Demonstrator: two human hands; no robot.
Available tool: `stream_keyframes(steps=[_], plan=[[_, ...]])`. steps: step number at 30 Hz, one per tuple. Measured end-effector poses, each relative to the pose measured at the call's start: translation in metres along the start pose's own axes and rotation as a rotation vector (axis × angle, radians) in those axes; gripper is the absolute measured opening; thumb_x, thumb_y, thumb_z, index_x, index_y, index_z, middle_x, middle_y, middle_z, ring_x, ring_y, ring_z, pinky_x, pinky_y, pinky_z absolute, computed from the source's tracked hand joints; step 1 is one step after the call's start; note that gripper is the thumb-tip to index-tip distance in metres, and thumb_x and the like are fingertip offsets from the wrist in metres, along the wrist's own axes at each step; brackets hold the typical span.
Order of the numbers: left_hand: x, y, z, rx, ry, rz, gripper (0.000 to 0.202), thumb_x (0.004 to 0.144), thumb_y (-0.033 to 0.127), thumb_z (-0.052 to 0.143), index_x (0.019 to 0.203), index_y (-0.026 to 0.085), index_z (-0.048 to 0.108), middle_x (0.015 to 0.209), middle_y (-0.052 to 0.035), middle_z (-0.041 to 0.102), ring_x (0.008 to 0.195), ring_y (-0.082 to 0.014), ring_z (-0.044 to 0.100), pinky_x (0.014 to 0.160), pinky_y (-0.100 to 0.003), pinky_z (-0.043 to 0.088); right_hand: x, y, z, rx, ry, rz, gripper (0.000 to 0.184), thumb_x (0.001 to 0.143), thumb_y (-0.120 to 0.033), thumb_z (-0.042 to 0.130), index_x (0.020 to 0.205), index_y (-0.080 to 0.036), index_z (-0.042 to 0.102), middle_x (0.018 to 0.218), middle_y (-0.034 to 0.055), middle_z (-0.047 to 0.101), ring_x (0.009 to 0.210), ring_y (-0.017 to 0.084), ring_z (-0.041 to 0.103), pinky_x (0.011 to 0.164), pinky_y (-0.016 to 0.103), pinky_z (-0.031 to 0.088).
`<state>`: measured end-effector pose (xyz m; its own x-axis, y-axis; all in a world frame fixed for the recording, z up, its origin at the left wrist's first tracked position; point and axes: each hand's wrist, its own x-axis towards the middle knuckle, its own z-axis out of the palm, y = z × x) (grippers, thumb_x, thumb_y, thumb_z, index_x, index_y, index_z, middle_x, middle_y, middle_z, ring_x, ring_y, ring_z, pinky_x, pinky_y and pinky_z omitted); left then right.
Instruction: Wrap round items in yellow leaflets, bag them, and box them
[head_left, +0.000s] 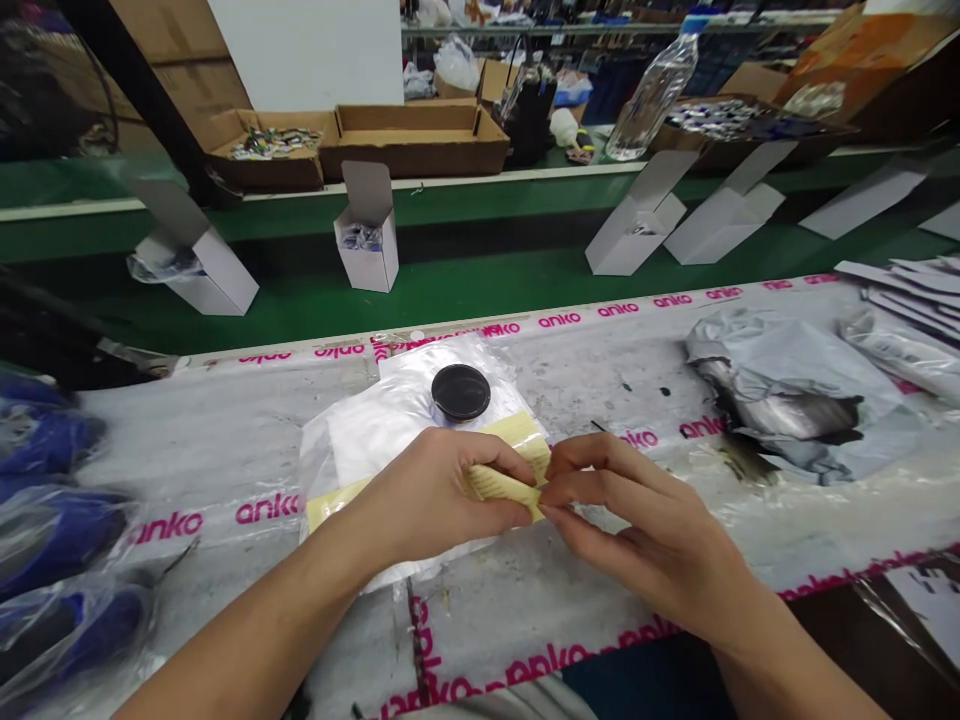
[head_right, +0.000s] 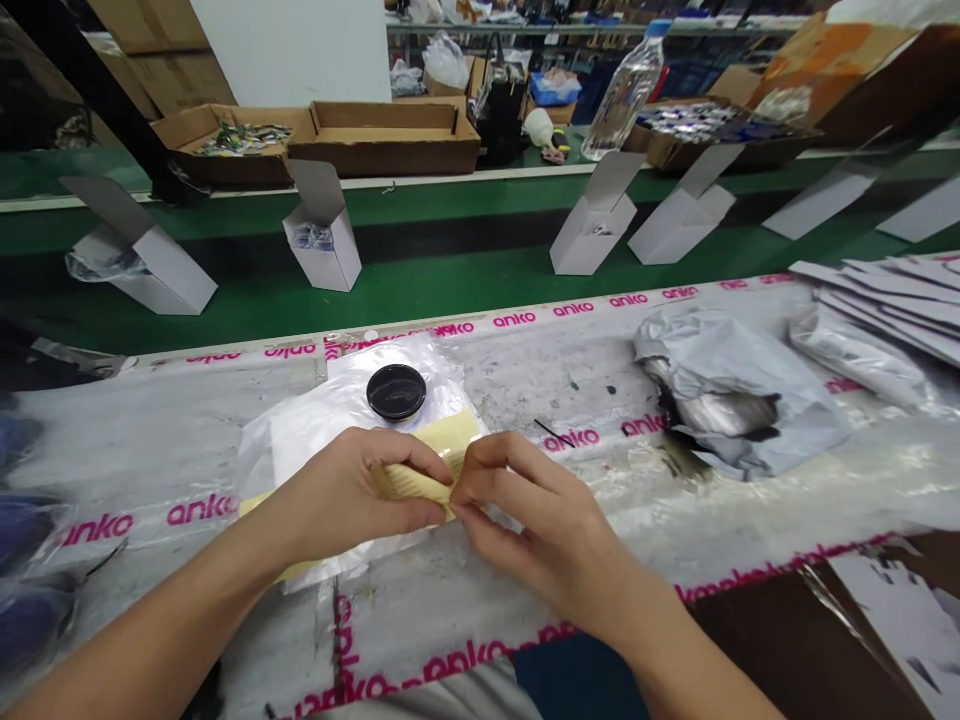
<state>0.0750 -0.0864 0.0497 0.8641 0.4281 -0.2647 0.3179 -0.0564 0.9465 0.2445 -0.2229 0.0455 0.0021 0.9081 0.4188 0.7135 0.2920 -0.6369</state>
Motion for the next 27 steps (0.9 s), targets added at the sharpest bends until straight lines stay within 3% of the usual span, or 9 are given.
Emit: stream_keyframes(steps=[7, 13, 16, 19, 21, 23, 25, 27], plan=[[0.001, -0.002, 0.002, -0.115, -0.051, -0.093, 0.015, 0.071, 0.023, 0.076, 0.086, 0.022, 0.077, 0.074, 0.0032, 0.068, 0.065, -0.0109, 0.058, 0.056, -0.022, 0.042, -0.002, 0.009, 0.007, 0.291, 0.035, 0.137, 0.013, 0.087, -0.013, 0.067, 0.085, -0.025, 0.07, 0.088, 0.0025, 0.061, 0.082, 0.017, 0.063, 0.073, 0.028, 0.055], [0.004, -0.002, 0.009, 0.068, -0.027, 0.031, 0.01, 0.079, 0.021, 0.072, 0.088, 0.023, 0.076, 0.076, 0.0036, 0.07, 0.07, -0.0133, 0.06, 0.064, -0.025, 0.045, -0.007, 0.008, 0.018, 0.63, 0.066, 0.483, 0.013, 0.09, -0.028, 0.071, 0.077, -0.024, 0.07, 0.084, 0.0019, 0.058, 0.08, 0.017, 0.058, 0.072, 0.029, 0.05], [0.007, -0.009, 0.015, 0.316, 0.04, 0.217, 0.009, 0.086, 0.024, 0.074, 0.094, 0.024, 0.073, 0.086, 0.0021, 0.073, 0.084, -0.0174, 0.065, 0.079, -0.031, 0.049, -0.007, 0.01, 0.017, 0.724, 0.197, 0.622, 0.018, 0.088, -0.035, 0.074, 0.075, -0.023, 0.068, 0.08, 0.0005, 0.057, 0.075, 0.015, 0.054, 0.067, 0.028, 0.045], [0.007, -0.017, 0.019, 0.536, 0.106, 0.451, 0.023, 0.089, 0.033, 0.073, 0.108, 0.022, 0.067, 0.109, -0.0043, 0.073, 0.103, -0.0225, 0.065, 0.091, -0.038, 0.05, -0.004, 0.012, 0.011, 0.772, 0.279, 0.726, 0.023, 0.084, -0.039, 0.077, 0.073, -0.021, 0.067, 0.07, -0.0012, 0.053, 0.064, 0.013, 0.047, 0.059, 0.027, 0.04], [0.003, -0.015, 0.018, 0.605, 0.163, 0.624, 0.032, 0.09, 0.038, 0.071, 0.115, 0.021, 0.063, 0.121, -0.0088, 0.07, 0.113, -0.0241, 0.064, 0.095, -0.039, 0.051, -0.001, 0.014, 0.006, 0.791, 0.296, 0.761, 0.025, 0.082, -0.041, 0.079, 0.072, -0.021, 0.068, 0.067, -0.0011, 0.052, 0.063, 0.014, 0.047, 0.059, 0.027, 0.04], [-0.003, -0.008, 0.011, 0.606, 0.253, 0.782, 0.029, 0.091, 0.039, 0.07, 0.112, 0.021, 0.062, 0.12, -0.0081, 0.071, 0.113, -0.0224, 0.065, 0.097, -0.037, 0.052, 0.002, 0.017, 0.001, 0.823, 0.312, 0.79, 0.024, 0.078, -0.041, 0.082, 0.074, -0.02, 0.069, 0.068, -0.0006, 0.054, 0.063, 0.013, 0.048, 0.059, 0.027, 0.041], [-0.009, 0.002, -0.002, 0.571, 0.401, 0.801, 0.016, 0.091, 0.034, 0.07, 0.102, 0.024, 0.064, 0.105, -0.0034, 0.074, 0.104, -0.0195, 0.068, 0.095, -0.035, 0.053, 0.006, 0.019, -0.004, 0.849, 0.325, 0.832, 0.025, 0.074, -0.041, 0.085, 0.08, -0.021, 0.073, 0.07, -0.0003, 0.056, 0.063, 0.013, 0.049, 0.059, 0.027, 0.044], [-0.011, 0.007, -0.017, 0.512, 0.548, 0.673, 0.015, 0.087, 0.033, 0.076, 0.096, 0.025, 0.066, 0.1, -0.0012, 0.074, 0.1, -0.0198, 0.068, 0.093, -0.036, 0.054, 0.011, 0.019, -0.009, 0.858, 0.329, 0.87, 0.028, 0.071, -0.042, 0.087, 0.087, -0.022, 0.075, 0.071, -0.0001, 0.056, 0.064, 0.013, 0.049, 0.059, 0.027, 0.046]])
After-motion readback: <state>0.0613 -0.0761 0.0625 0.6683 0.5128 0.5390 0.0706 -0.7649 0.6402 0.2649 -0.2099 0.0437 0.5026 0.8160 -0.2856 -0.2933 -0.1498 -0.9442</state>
